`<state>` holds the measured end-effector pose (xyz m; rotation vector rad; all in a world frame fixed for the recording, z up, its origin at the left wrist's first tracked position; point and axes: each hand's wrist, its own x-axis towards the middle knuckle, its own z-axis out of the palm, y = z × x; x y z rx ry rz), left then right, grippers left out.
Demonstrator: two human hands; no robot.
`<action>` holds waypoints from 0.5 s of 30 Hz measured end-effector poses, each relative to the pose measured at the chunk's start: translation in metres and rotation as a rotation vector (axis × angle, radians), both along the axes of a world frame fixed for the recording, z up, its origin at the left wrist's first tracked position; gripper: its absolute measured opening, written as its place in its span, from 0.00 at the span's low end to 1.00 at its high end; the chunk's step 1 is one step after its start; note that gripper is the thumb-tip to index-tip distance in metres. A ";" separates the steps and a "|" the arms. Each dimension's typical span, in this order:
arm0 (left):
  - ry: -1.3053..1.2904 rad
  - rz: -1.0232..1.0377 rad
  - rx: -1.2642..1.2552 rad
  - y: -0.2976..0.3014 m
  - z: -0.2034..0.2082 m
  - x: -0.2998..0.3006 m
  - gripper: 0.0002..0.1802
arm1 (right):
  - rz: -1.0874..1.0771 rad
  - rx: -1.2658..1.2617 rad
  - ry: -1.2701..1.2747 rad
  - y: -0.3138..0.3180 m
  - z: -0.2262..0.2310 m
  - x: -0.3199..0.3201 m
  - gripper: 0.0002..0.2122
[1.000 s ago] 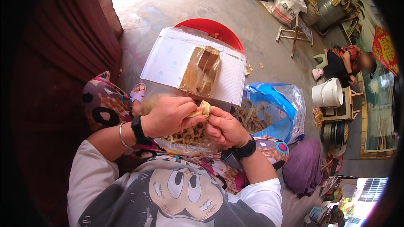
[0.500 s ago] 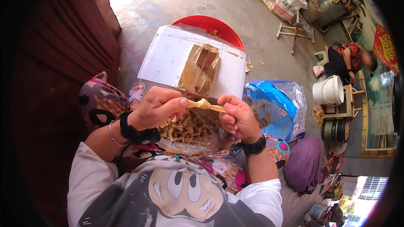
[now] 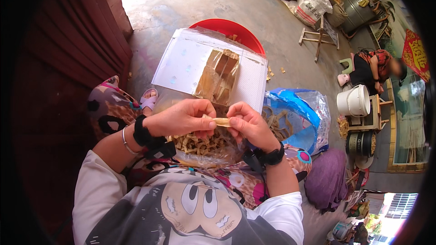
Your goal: The person processes dried plant material by hand, peeling and separating thin layers from a larger strip and placing the processed pieces into a container.
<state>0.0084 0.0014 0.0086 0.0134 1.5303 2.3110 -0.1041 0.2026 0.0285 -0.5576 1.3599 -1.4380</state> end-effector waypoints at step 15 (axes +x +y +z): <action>0.823 0.635 -1.349 -0.015 0.006 -0.031 0.06 | -0.270 -0.091 0.485 -0.035 -0.026 -0.029 0.06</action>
